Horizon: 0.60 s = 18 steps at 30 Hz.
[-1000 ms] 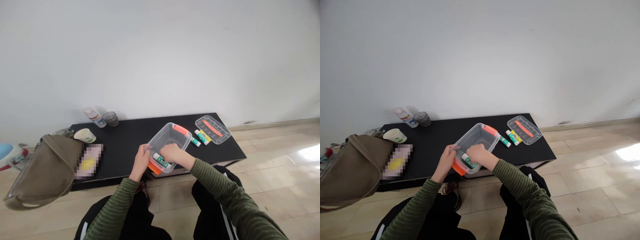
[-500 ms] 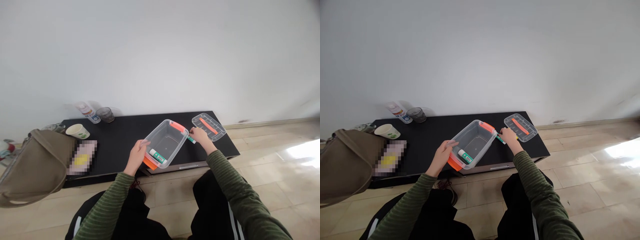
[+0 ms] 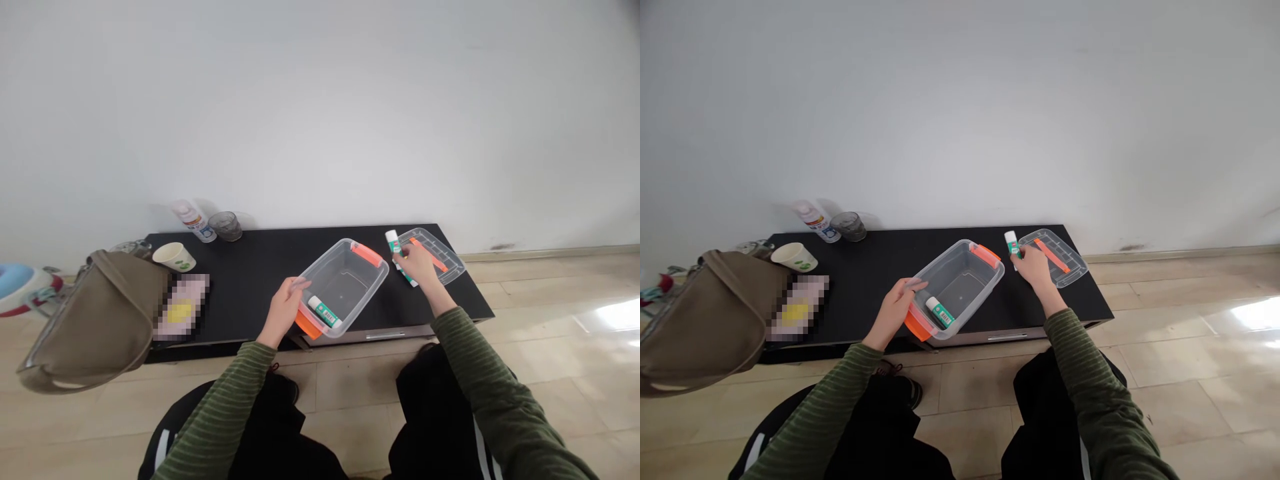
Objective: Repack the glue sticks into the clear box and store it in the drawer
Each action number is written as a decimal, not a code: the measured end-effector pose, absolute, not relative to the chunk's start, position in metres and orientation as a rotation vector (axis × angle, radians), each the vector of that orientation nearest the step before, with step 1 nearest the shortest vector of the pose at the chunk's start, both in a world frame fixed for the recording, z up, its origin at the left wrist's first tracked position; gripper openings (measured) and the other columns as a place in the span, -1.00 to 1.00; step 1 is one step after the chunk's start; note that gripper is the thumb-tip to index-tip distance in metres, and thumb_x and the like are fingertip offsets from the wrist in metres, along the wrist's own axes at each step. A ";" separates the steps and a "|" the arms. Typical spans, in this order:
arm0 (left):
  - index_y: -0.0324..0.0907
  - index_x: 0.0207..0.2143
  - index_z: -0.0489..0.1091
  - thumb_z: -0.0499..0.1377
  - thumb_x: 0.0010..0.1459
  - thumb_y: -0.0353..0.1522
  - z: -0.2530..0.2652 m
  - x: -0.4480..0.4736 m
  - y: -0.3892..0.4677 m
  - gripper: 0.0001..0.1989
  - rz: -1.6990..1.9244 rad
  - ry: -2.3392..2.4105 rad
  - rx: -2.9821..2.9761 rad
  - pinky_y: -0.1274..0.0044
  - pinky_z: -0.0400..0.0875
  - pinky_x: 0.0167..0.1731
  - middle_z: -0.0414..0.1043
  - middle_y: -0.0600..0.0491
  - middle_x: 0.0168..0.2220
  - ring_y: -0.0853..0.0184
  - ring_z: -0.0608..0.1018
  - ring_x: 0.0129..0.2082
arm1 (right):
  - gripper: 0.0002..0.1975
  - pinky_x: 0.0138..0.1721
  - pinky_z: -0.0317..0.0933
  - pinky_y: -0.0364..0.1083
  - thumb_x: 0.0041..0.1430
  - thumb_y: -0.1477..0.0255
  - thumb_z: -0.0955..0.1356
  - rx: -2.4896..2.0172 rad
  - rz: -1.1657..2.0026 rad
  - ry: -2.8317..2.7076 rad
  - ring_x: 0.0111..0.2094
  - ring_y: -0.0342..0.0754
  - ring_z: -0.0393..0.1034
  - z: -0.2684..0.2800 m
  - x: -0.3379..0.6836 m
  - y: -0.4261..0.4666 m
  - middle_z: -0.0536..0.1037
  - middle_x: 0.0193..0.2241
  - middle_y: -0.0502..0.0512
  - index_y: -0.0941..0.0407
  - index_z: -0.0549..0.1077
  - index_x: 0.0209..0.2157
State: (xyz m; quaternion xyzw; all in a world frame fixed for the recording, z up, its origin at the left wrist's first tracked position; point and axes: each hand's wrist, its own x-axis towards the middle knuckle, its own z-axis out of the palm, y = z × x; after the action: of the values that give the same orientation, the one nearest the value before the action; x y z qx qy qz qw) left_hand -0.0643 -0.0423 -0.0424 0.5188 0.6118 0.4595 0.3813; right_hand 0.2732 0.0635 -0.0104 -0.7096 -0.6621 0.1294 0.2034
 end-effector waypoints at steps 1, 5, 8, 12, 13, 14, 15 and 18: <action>-0.15 -0.11 0.41 0.06 0.09 -0.32 -0.043 -0.064 -0.042 -0.69 1.173 1.564 1.324 0.33 0.42 -0.08 0.60 -0.11 -0.05 0.14 0.59 -0.06 | -0.71 -0.26 0.20 -0.10 0.19 0.24 0.33 -1.884 0.347 -1.761 -0.26 0.02 0.47 -0.001 0.271 0.060 0.61 -0.29 0.16 0.15 0.55 -0.22; -0.14 -0.09 0.40 0.04 0.10 -0.33 -0.044 -0.064 -0.044 -0.68 1.160 1.580 1.329 0.33 0.42 -0.08 0.59 -0.09 -0.03 0.16 0.59 -0.05 | -0.66 -0.33 0.19 -0.13 0.17 0.19 0.33 -1.531 0.464 -1.712 -0.41 -0.07 0.40 0.034 0.243 0.036 0.59 -0.38 0.07 0.15 0.54 -0.17; -0.14 -0.07 0.40 0.04 0.11 -0.33 -0.043 -0.064 -0.045 -0.67 1.146 1.592 1.334 0.34 0.42 -0.06 0.59 -0.09 -0.03 0.16 0.59 -0.03 | -0.73 -0.37 0.16 -0.15 0.13 0.25 0.36 -1.437 0.562 -1.962 -0.44 -0.11 0.38 0.051 0.214 0.016 0.57 -0.42 0.03 0.12 0.55 -0.21; -0.14 -0.07 0.39 0.04 0.12 -0.35 -0.043 -0.064 -0.042 -0.68 1.136 1.577 1.370 0.33 0.39 0.01 0.58 -0.09 -0.02 0.15 0.57 0.03 | -0.79 -0.35 0.17 -0.14 0.11 0.26 0.39 -1.485 0.636 -2.447 -0.37 -0.05 0.45 0.054 0.181 0.007 0.59 -0.41 0.06 0.11 0.56 -0.32; -0.13 -0.08 0.39 0.04 0.12 -0.35 -0.043 -0.064 -0.041 -0.69 1.133 1.566 1.384 0.33 0.37 0.03 0.58 -0.09 -0.02 0.16 0.56 0.05 | -0.78 -0.34 0.19 -0.13 0.11 0.25 0.39 -1.508 0.631 -2.556 -0.33 -0.02 0.47 0.051 0.175 0.008 0.60 -0.39 0.10 0.11 0.57 -0.33; -0.13 -0.08 0.39 0.04 0.12 -0.36 -0.043 -0.064 -0.039 -0.69 1.128 1.554 1.398 0.34 0.36 0.05 0.59 -0.08 -0.03 0.16 0.56 0.07 | -0.77 -0.32 0.21 -0.12 0.12 0.24 0.39 -1.538 0.613 -2.651 -0.29 0.03 0.49 0.048 0.169 0.010 0.62 -0.36 0.14 0.11 0.57 -0.33; -0.13 -0.09 0.39 0.04 0.12 -0.37 -0.042 -0.064 -0.037 -0.70 1.119 1.541 1.411 0.34 0.35 0.07 0.59 -0.07 -0.04 0.17 0.56 0.07 | -0.75 -0.31 0.23 -0.10 0.12 0.23 0.38 -1.572 0.590 -2.728 -0.25 0.07 0.51 0.044 0.164 0.011 0.63 -0.33 0.18 0.12 0.58 -0.33; -0.13 -0.11 0.39 0.02 0.10 -0.40 -0.039 -0.064 -0.032 -0.69 1.081 1.510 1.442 0.34 0.32 0.11 0.60 -0.06 -0.05 0.18 0.56 0.07 | -0.73 -0.28 0.29 -0.06 0.09 0.25 0.39 -1.677 0.574 -2.873 -0.17 0.18 0.53 0.035 0.149 0.015 0.64 -0.23 0.27 0.14 0.61 -0.28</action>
State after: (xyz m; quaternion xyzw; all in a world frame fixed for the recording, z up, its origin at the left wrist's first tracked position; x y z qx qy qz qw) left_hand -0.0643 -0.0323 -0.0388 0.5659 0.5927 0.4245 0.3850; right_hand 0.1491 0.0149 0.0347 -0.4935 -0.8451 0.1690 -0.1169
